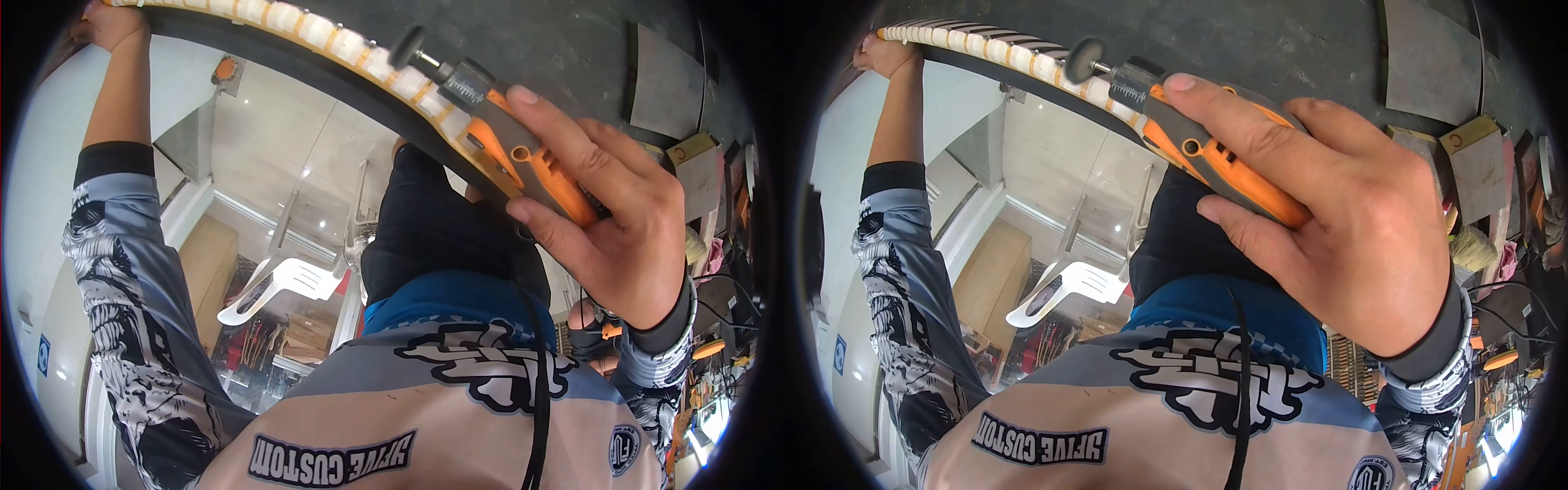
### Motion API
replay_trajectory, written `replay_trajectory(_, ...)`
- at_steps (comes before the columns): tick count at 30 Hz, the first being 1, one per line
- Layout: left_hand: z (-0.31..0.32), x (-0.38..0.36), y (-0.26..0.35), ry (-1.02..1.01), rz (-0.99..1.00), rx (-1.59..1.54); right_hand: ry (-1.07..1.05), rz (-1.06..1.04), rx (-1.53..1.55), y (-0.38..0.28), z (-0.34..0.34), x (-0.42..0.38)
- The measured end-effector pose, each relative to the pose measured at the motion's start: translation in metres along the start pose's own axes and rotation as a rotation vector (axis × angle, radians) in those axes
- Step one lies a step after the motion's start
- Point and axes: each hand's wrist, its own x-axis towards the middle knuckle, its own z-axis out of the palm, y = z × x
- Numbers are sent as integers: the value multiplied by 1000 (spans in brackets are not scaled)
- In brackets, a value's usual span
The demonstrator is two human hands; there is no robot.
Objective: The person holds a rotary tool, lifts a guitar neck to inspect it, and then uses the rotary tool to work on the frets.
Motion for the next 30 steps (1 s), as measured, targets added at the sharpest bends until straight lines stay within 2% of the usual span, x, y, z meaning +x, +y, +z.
replay_trajectory(3,1,0,-4,-10,-3,16,19,-6,-2,-1,2,0)
replay_trajectory(6,5,0,0,50,-111,-191,25,-5,0,-1,1,-1)
replay_trajectory(9,4,1,-4,12,-54,-76,30,-9,7,-1,2,-1)
replay_trajectory(12,10,1,-2,99,-168,-328,28,-2,9,-1,2,-3)
replay_trajectory(15,12,7,-37,-3,103,88,39,2,16,-2,4,-4)
replay_trajectory(17,15,11,-52,-11,118,101,39,-1,17,-2,4,-4)
replay_trajectory(21,15,9,-42,-4,98,-5,14,10,10,-3,1,-5)
replay_trajectory(24,16,4,-20,99,-23,-279,6,1,-19,-1,-3,-5)
replay_trajectory(27,16,5,-23,51,82,-81,48,53,-36,7,-14,-11)
replay_trajectory(30,15,5,-21,34,76,-25,99,117,-12,12,-13,-16)
